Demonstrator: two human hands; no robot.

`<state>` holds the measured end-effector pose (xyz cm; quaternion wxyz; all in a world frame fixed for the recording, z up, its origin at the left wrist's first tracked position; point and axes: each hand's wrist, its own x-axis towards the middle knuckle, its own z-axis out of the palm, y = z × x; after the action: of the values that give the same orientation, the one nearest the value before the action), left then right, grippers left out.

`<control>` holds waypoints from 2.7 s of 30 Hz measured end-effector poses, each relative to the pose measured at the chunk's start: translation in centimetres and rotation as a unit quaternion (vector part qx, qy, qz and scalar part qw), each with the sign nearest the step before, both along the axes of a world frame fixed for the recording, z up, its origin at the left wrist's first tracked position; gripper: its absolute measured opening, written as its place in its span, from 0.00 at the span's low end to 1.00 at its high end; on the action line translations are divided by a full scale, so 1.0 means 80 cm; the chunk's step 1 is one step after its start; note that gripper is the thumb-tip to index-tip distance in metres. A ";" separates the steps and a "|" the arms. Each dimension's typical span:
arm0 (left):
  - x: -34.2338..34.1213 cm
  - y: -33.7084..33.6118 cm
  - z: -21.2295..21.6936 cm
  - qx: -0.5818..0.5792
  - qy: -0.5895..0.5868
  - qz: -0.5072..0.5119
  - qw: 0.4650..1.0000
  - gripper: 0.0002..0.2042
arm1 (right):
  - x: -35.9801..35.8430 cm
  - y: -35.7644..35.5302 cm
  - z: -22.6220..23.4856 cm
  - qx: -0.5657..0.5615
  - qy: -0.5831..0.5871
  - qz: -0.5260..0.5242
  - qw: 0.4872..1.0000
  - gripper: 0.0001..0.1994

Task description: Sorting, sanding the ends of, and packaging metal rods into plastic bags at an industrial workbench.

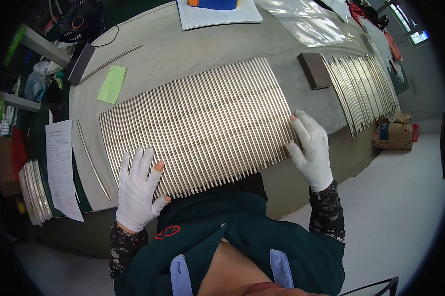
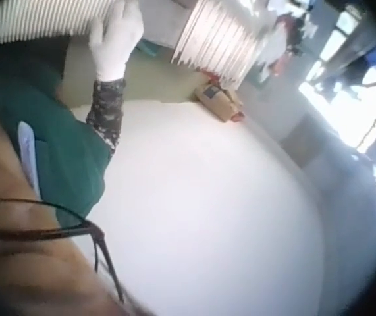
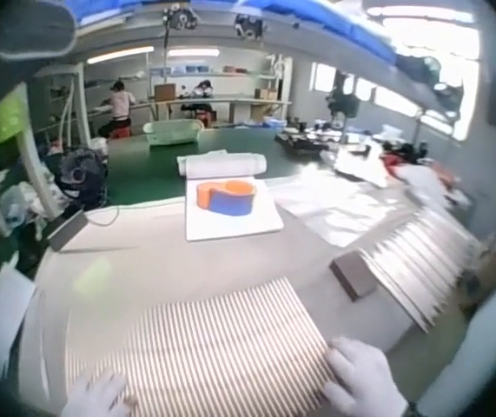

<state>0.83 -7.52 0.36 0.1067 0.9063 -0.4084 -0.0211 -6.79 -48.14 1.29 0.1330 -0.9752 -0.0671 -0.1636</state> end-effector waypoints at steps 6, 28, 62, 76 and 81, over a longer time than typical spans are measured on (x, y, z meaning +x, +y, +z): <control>0.000 0.003 -0.001 0.005 -0.006 0.008 1.000 0.37 | 0.001 -0.019 -0.017 0.049 -0.042 -0.061 0.996 0.14; 0.000 0.002 0.000 -0.006 -0.016 0.007 1.000 0.38 | 0.012 -0.007 -0.006 0.042 -0.018 -0.081 0.996 0.12; 0.000 0.002 0.002 -0.005 -0.016 0.007 1.000 0.37 | 0.013 0.020 -0.007 0.063 -0.027 -0.049 0.996 0.12; -0.001 0.003 0.000 -0.011 -0.014 0.013 1.000 0.38 | 0.016 0.039 -0.006 0.021 -0.033 0.002 0.999 0.16; -0.001 0.003 0.000 -0.017 -0.011 0.013 1.000 0.38 | 0.018 0.050 -0.003 0.015 -0.021 0.006 1.000 0.18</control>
<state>0.72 -7.28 0.33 0.1178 0.9096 -0.3984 -0.0028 -5.38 -44.11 1.03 0.1469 -0.9690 -0.0735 -0.1843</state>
